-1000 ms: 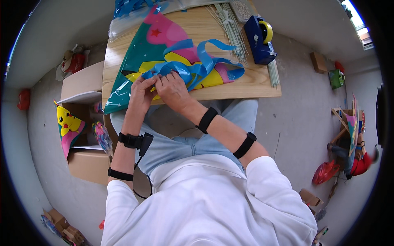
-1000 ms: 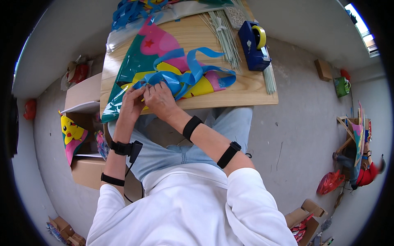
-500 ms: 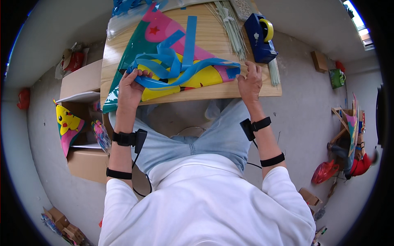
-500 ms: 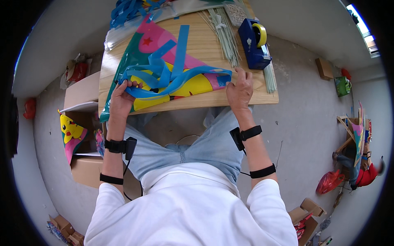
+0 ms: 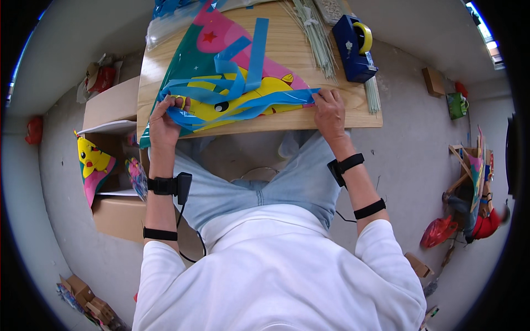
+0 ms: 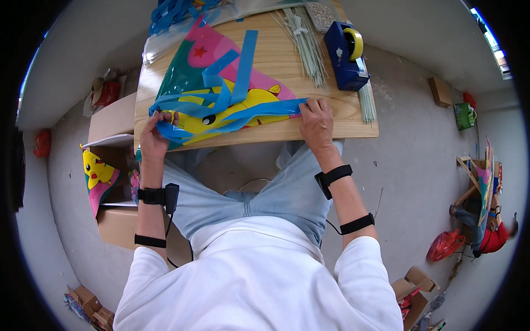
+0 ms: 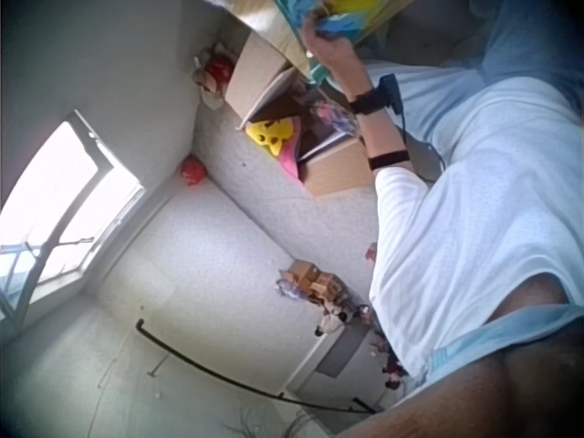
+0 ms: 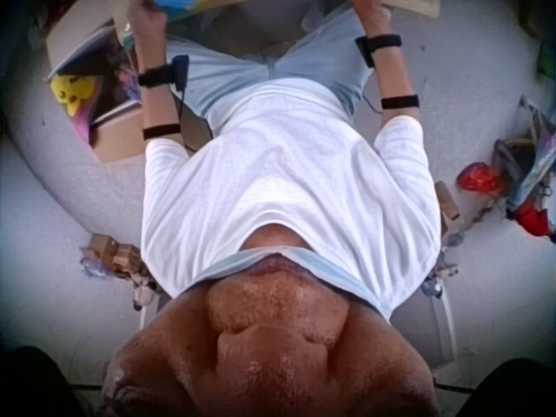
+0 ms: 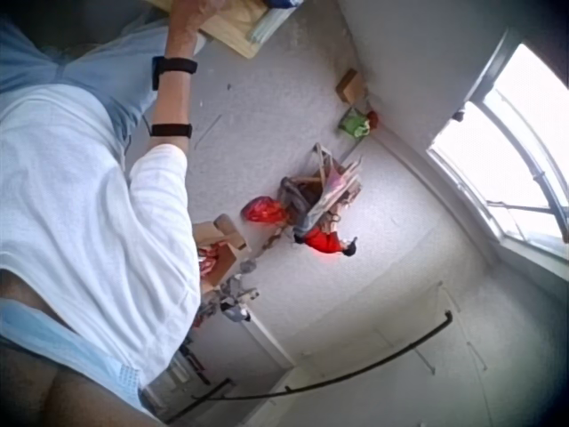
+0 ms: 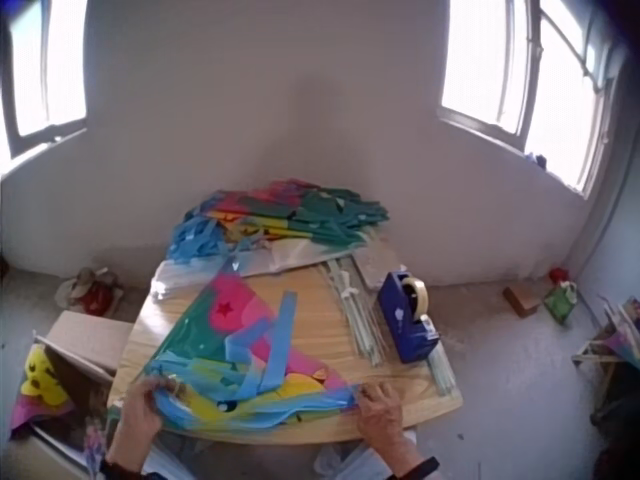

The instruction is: Assemble and package decorative paper or plastic crafts, involving folding and taping.

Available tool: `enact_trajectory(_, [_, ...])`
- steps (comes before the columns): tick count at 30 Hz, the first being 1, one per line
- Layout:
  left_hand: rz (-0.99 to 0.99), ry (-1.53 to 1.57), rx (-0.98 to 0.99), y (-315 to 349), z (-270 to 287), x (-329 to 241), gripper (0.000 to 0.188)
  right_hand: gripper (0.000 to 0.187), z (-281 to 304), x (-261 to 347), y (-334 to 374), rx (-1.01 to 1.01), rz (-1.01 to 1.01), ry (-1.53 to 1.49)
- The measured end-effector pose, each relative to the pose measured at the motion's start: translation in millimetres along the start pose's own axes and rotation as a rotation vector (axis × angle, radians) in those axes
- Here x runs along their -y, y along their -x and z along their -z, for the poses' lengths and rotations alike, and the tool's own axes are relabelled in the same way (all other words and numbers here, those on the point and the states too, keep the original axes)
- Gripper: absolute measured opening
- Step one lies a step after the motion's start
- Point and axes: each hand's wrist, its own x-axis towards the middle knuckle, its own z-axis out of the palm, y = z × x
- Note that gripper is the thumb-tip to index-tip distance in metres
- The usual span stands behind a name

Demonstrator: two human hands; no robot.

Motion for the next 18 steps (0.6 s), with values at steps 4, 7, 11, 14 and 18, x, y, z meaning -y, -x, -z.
enact_trajectory(4, [-0.043, 0.162, -0.069, -9.5, 2.5, -20.2, 0.019, 0.024, 4.2, 8.6, 3.1, 0.112, 0.022, 0.131])
enact_trajectory(7, [-0.114, 0.279, -0.053, -17.3, 3.1, -47.7, 0.027, 0.027, 7.1, 13.6, 2.7, 0.158, 0.027, 0.182])
enact_trajectory(11, [-0.23, 0.373, -0.03, -23.4, 13.5, -98.6, 0.041, 0.029, 6.6, 14.8, 2.7, 0.207, 0.048, 0.207])
enact_trajectory(14, [-0.354, 0.386, -0.129, -22.8, 35.6, -134.8, 0.051, 0.03, 4.7, 14.7, 3.7, 0.2, 0.088, 0.241])
enact_trajectory(18, [-0.412, 0.398, -0.052, -9.7, 88.9, -192.8, 0.039, 0.031, 3.0, 15.0, 4.3, 0.208, 0.077, 0.254])
